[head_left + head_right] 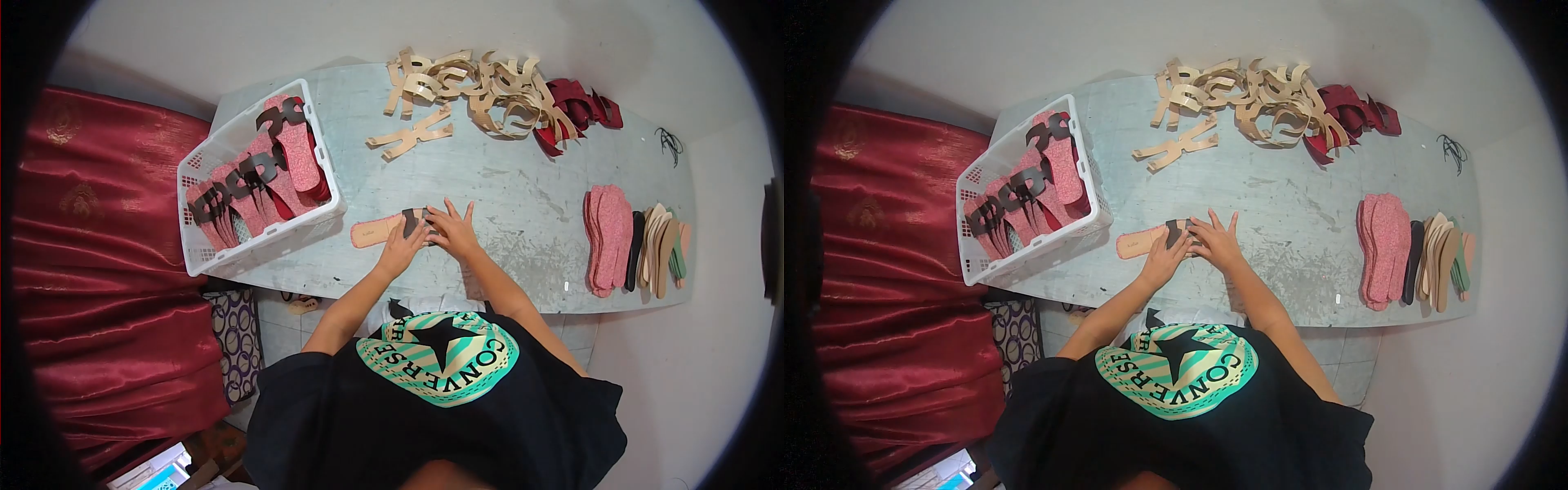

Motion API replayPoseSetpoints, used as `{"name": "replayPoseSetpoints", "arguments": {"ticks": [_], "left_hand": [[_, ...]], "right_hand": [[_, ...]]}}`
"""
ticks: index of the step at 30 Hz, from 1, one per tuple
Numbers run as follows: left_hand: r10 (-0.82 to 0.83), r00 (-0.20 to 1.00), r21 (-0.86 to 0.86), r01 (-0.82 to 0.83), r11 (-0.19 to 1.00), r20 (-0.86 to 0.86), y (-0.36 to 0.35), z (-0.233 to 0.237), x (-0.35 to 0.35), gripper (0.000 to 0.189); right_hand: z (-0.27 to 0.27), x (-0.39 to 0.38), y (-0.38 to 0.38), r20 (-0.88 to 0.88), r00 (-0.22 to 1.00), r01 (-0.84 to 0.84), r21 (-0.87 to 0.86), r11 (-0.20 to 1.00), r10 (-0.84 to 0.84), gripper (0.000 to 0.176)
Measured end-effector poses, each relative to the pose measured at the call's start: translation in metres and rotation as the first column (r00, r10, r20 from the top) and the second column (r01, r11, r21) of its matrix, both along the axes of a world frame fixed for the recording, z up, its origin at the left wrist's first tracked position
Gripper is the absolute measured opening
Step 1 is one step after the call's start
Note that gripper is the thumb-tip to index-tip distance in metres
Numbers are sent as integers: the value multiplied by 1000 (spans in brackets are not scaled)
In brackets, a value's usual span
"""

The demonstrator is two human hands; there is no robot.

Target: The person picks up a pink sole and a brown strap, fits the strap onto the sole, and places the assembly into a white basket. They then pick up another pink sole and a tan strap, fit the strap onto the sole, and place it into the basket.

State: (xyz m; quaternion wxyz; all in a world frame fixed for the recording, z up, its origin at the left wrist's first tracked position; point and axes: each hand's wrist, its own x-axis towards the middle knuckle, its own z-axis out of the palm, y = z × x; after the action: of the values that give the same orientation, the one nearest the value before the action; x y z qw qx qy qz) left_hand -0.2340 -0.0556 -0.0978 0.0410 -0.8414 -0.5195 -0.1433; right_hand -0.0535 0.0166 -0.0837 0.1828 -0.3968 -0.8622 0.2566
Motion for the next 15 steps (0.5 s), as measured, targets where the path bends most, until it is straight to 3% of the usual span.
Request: {"name": "replayPoseSetpoints", "arguments": {"ticks": [3,8,11,15], "left_hand": [[-9,999,-19,8,1000,-34,2,1,-1,41],[-16,1000,-53,18,998,23,7,13,-3,42],[-37,998,-75,41,996,52,11,16,-7,43],[-41,994,-83,49,995,97,11,12,-10,44]], "right_hand": [[1,0,0,22,1000,-8,-6,1000,8,49],[11,2,11,-79,993,-110,-255,961,93,48],[17,8,21,-126,978,-198,-318,927,166,49],[29,22,27,-106,945,-327,-231,916,311,53]]}}
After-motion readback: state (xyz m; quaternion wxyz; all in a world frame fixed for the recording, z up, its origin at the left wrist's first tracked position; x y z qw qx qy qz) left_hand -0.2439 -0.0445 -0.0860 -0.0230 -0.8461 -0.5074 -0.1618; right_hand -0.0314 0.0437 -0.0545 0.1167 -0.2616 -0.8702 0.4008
